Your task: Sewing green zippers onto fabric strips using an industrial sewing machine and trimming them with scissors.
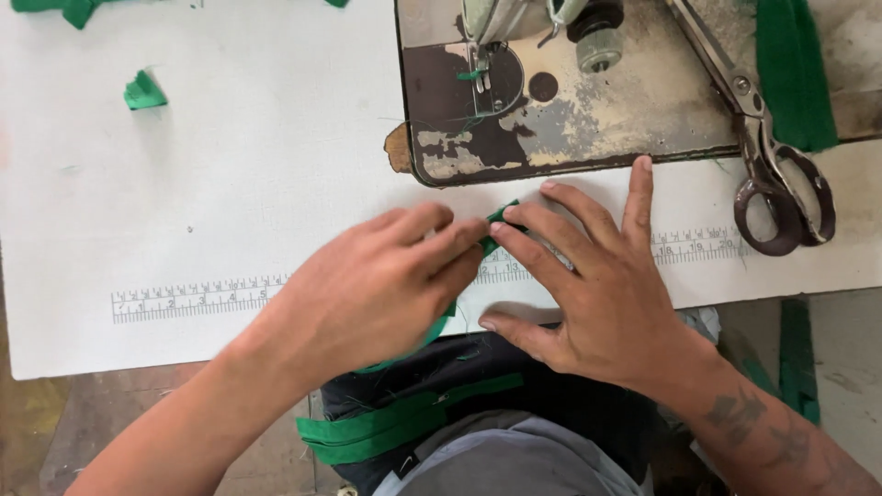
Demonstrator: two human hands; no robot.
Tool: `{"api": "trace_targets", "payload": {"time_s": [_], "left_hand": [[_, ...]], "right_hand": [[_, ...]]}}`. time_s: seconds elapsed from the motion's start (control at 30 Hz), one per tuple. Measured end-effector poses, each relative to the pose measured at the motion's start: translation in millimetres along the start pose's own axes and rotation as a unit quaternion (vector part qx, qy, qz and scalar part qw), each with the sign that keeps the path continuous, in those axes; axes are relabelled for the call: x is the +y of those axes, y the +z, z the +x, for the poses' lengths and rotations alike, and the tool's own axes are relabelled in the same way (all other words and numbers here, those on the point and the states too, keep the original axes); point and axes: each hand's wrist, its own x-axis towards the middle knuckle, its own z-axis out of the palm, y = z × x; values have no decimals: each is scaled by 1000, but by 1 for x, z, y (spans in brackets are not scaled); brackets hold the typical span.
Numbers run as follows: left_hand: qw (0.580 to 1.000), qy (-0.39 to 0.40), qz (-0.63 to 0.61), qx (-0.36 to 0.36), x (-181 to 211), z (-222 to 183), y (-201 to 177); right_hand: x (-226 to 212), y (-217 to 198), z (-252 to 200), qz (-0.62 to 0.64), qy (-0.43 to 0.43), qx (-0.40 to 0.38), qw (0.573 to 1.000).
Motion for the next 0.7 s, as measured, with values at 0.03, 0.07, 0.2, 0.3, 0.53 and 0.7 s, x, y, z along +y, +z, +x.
{"api": "trace_targets", "payload": {"time_s": [0.03, 0.07, 0.2, 0.3, 0.53, 0.7], "left_hand": [[1000, -4, -11, -11, 0, -2, 2], [1000, -8, -21, -22, -1, -3, 5], [998, -5, -42, 45, -1, -1, 8], [998, -4, 7, 66, -1, -1, 13], [985, -13, -73, 157, -3, -4, 24], [976, -37, -125, 173, 0, -1, 28]], "right_hand": [[0, 0, 0, 3, 4, -2, 1000], [-1, 0, -1, 7, 7, -5, 1000], [2, -6, -1, 7, 5, -6, 1000], [5, -27, -5, 120, 73, -107, 984], [104, -45, -93, -73, 249, -20, 966], [113, -54, -89, 47, 340, -88, 935]]}}
